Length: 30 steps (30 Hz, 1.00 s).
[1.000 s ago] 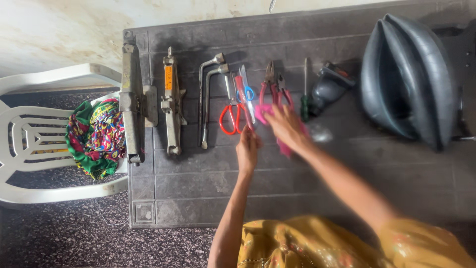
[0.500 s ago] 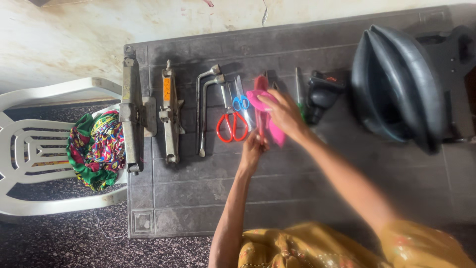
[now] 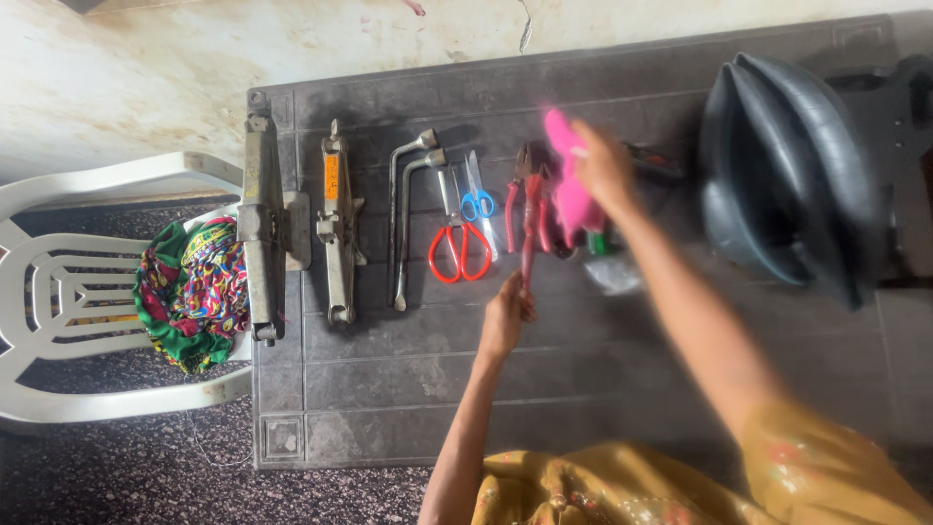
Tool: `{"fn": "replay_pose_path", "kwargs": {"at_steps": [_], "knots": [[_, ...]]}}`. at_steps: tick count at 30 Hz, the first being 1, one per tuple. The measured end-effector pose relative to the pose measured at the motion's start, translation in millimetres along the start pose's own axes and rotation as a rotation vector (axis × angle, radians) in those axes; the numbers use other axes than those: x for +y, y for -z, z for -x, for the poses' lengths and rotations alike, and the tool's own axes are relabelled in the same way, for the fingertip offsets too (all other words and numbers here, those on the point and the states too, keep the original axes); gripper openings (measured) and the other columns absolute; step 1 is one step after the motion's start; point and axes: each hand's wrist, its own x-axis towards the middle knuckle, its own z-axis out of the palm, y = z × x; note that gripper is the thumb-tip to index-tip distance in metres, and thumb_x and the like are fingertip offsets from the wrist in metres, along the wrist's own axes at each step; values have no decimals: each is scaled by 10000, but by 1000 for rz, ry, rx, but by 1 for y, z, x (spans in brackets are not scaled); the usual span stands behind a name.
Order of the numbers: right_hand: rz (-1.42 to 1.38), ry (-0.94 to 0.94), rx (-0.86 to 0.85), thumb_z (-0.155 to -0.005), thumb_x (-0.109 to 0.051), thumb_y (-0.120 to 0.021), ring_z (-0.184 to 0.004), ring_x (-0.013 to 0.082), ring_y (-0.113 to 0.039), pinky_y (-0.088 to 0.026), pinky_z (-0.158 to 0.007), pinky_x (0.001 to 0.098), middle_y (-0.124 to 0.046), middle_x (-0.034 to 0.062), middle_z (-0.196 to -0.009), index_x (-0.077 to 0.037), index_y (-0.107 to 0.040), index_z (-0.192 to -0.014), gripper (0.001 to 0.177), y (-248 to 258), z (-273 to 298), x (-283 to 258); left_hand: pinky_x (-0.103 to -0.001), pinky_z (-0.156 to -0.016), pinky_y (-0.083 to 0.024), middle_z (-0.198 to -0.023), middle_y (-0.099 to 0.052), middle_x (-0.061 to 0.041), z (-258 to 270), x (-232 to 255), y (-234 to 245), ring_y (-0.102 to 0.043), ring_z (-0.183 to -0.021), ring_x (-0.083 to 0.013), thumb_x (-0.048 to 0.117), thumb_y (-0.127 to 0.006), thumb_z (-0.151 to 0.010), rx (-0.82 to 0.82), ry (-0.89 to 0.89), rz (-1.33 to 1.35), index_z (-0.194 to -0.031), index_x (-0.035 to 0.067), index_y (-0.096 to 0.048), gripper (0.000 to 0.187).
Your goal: The person wipes various tools including scissors, pliers, and a mechanical jack with a pink cloth. They also clean a black plastic component on a dark table.
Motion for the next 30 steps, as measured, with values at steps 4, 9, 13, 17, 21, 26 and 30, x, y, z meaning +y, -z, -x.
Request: {"fn": "replay_pose_path", "kwargs": {"at_steps": [4, 9, 13, 17, 21, 26, 30], "knots": [[50, -8, 70, -838, -47, -735, -1239, 409, -583, -477, -1019, 475, -621, 207, -1371, -87, -570, -1455, 640, 12, -22, 44, -379, -621, -536, -936, -621, -159, -1, 3, -4, -636, -742, -267, 25, -512, -1022, 213, -299, -817, -1520, 0, -457, 502], [-1, -147, 89, -905, -98, -712, -1289, 402, -587, -476, -1071, 460, -599, 227, -1419, -90, -556, -1471, 588, 28, -26, 59, -436, -608, -572, -1033, -628, -192, -19, -6, -11, -687, -747, -360, -93, -562, -882, 241, -407, -1331, -1540, 18, -394, 688], [7, -170, 86, -880, -93, -715, -1289, 411, -577, -471, -1071, 467, -594, 232, -1418, -90, -545, -1472, 616, 36, -20, 52, -369, -565, -589, -998, -601, -176, -35, -18, -15, -692, -684, -299, -110, -573, -866, 221, -394, -1501, -1555, -30, -347, 730], [9, -223, 76, -897, -112, -711, -1253, 439, -584, -477, -1037, 498, -606, 244, -1384, -91, -515, -1470, 606, 40, -22, 44, -350, -537, -587, -977, -613, -173, -47, -31, -14, -688, -650, -281, -88, -587, -857, 185, -400, -1561, -1557, -52, -343, 742], [8, -37, 216, -889, -103, -785, -1207, 482, -594, -491, -1011, 518, -611, 293, -1318, -12, -481, -1434, 631, 33, -33, 37, -390, -524, -577, -973, -637, -163, -55, -31, -16, -683, -644, -307, 26, -612, -943, 203, -415, -1486, -1530, -7, -382, 631], [1, 142, 239, -803, -47, -831, -1149, 470, -608, -508, -946, 498, -609, 299, -1277, 1, -502, -1389, 673, 27, -60, -1, -455, -550, -573, -941, -634, -149, -50, -9, -18, -677, -737, -342, 161, -618, -950, 262, -492, -1257, -1462, 63, -468, 543], [10, 373, 145, -808, -2, -803, -1105, 420, -670, -549, -894, 473, -703, 204, -1183, -46, -586, -1258, 502, 23, -75, -36, -461, -625, -564, -959, -612, -154, -31, 4, -7, -657, -851, -340, 196, -617, -988, 240, -373, -1200, -1406, 53, -509, 455]]}}
